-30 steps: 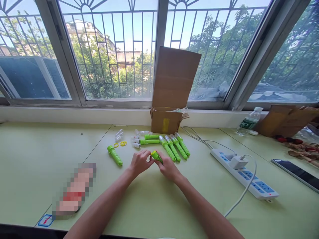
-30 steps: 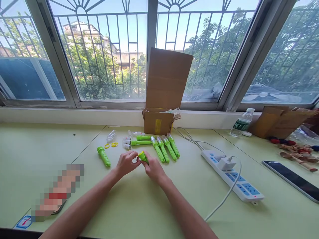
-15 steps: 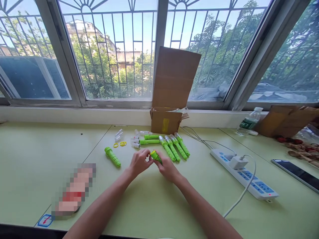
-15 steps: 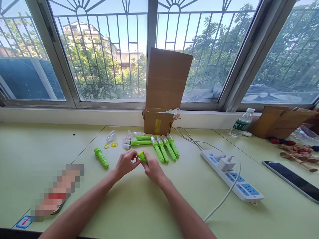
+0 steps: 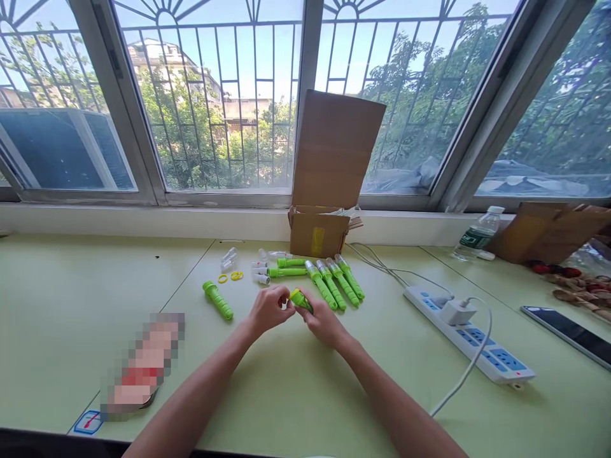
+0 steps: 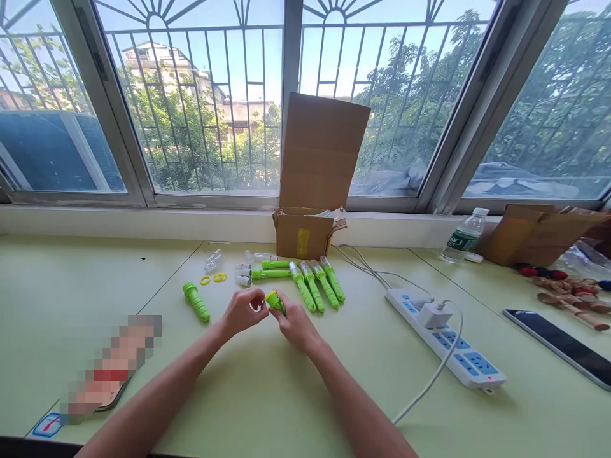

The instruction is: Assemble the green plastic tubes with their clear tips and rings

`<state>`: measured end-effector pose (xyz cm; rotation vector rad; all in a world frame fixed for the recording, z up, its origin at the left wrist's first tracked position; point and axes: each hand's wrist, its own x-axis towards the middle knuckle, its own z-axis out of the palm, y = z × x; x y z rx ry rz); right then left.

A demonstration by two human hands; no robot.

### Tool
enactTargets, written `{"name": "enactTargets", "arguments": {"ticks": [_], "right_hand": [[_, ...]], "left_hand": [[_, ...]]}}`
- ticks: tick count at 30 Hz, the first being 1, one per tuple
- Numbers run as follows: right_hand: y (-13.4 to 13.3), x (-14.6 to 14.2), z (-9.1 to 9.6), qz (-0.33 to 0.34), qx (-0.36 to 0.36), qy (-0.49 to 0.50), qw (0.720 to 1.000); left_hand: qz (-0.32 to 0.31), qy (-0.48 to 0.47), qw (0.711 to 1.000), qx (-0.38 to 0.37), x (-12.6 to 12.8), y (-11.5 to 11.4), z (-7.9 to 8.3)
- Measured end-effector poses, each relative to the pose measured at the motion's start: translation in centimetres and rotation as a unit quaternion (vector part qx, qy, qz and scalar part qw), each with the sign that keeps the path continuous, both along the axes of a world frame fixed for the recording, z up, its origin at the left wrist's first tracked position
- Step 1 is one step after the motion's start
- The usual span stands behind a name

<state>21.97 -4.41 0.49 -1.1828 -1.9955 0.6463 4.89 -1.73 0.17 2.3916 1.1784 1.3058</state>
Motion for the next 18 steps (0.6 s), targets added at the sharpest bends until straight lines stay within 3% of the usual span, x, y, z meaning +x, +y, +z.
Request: {"name": "enactTargets", "arguments": {"ticks": [6,11,18], "right_hand": [[0.0,-0.1,-0.2,-0.008,-0.016,0.012,1.000],[0.1,-0.2,-0.7,-0.040,0.023,-0.033,0.998],[0.6,0.7,-2.0,-0.109,0.059,-0.193,0.973]], "left_hand": [[-0.052,-0.033,0.997,-0.051,0.1,0.0,0.1],[-0.072,-0.032,0.995,-0.066,0.4,-0.1,0.1],[0.025,0.051,0.998,-0.039,0.9,-0.4,-1.3]]}}
